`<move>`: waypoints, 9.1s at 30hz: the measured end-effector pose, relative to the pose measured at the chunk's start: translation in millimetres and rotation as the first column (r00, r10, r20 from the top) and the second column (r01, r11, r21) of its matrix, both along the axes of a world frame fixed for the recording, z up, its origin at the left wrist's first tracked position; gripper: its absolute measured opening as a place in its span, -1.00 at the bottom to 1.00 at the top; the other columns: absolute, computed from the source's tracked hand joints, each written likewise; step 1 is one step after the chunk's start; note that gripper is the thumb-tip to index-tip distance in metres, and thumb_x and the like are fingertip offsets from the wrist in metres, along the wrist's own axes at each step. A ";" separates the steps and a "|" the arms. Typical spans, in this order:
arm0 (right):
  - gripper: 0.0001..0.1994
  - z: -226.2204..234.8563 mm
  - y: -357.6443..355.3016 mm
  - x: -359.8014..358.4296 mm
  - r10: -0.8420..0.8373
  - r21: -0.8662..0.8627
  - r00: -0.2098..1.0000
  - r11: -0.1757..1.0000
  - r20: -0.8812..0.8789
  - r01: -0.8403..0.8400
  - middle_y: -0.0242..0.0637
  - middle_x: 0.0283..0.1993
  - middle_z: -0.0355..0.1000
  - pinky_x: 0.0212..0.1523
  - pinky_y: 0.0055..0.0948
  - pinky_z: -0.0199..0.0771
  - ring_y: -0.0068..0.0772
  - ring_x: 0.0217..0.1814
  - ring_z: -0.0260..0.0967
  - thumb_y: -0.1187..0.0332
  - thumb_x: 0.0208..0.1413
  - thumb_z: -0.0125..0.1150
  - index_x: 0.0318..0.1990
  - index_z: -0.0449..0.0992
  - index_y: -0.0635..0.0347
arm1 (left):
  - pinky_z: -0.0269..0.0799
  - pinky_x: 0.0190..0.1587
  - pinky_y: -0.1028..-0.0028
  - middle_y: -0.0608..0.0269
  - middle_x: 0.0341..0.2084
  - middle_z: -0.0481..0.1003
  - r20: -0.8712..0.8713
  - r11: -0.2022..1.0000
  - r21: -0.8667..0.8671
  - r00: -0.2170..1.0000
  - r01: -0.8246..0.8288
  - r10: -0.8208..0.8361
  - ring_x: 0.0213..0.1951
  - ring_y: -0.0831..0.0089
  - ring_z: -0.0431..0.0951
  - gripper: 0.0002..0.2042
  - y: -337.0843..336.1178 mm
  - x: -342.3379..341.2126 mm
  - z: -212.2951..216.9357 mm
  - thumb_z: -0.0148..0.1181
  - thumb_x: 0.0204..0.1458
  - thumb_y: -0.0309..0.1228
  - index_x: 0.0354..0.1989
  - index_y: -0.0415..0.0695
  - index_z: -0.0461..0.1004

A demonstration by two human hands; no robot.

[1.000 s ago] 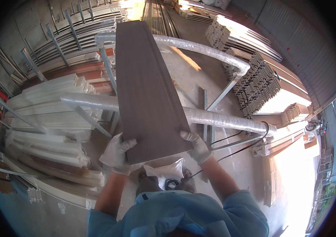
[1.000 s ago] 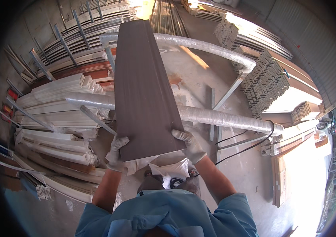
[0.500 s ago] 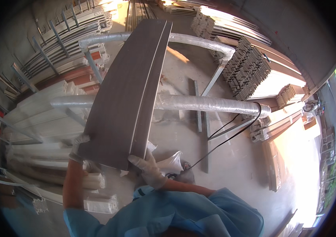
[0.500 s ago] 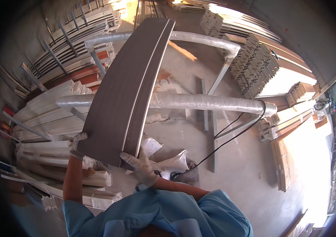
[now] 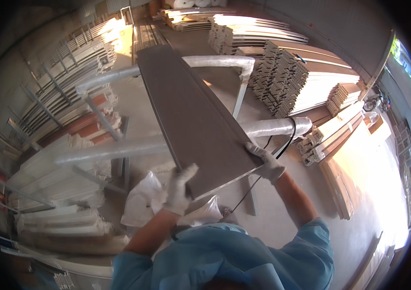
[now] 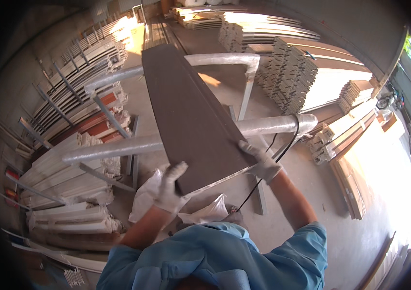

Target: The person assembles large flat panels by inserting a black strip into grooves, then stacks the finished panels on a rack. The person repeats this process for multiple panels, handling each one individually.

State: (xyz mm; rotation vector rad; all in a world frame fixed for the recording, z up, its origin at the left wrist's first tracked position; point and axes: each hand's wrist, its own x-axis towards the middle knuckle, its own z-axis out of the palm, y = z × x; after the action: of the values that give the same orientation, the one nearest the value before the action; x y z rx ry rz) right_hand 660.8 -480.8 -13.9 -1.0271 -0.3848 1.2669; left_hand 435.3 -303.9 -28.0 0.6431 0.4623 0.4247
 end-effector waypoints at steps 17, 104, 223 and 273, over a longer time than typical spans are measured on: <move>-0.34 -16.5 -7.3 45.5 -0.019 -0.279 0.972 0.956 0.234 0.086 -0.05 -0.03 0.55 0.02 -0.43 0.55 -0.32 -0.05 0.57 -0.06 0.19 0.22 0.14 0.44 0.46 | 0.53 -0.10 0.43 0.12 -0.03 0.35 0.067 0.991 0.125 0.997 -0.052 0.044 -0.04 0.40 0.47 -0.34 -16.5 34.4 -39.3 0.28 -0.04 -0.55 0.24 -0.23 0.07; -0.27 -9.7 116.1 293.7 -0.246 -0.127 -0.499 0.789 0.831 -0.601 -0.32 0.50 0.08 0.54 -0.06 -0.23 -0.16 0.57 -0.11 -0.33 0.24 -0.21 0.42 0.19 -0.10 | 0.41 0.06 0.12 -0.12 0.07 0.43 -0.143 -0.213 0.765 0.483 0.608 0.864 0.07 -0.11 0.45 -0.46 -170.2 199.5 77.0 0.12 0.22 -0.05 0.21 -0.23 0.37; -0.67 24.0 183.3 545.1 -0.133 -0.124 -0.146 0.156 0.980 -0.980 -0.23 -0.08 0.53 0.03 -0.11 0.41 -0.10 0.05 0.45 -0.02 0.14 0.20 -0.13 0.60 -0.03 | 0.40 -0.46 0.36 0.10 -0.54 0.51 -0.363 0.398 0.912 0.251 -0.102 0.897 -0.54 0.32 0.51 -0.55 -122.3 608.9 37.0 0.23 0.16 -0.37 0.23 -0.12 0.37; -0.82 -3.9 459.0 781.8 0.389 0.230 0.917 0.887 0.092 -0.400 -0.36 -0.21 0.49 -0.32 -0.59 0.58 -0.58 -0.30 0.50 0.49 0.19 0.24 -0.07 0.46 0.26 | 0.41 -0.35 0.25 0.20 -0.45 0.46 0.006 -0.055 0.939 0.143 0.340 0.990 -0.40 0.16 0.52 -0.84 141.6 744.1 45.1 0.32 0.00 -0.43 -0.22 -0.08 0.57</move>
State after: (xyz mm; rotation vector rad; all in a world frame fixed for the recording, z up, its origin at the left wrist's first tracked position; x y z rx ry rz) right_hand 1442.5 -21.8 -17.8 -0.7870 -0.7967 1.5157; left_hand 1179.4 -162.3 17.1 2.2610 1.7865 1.2587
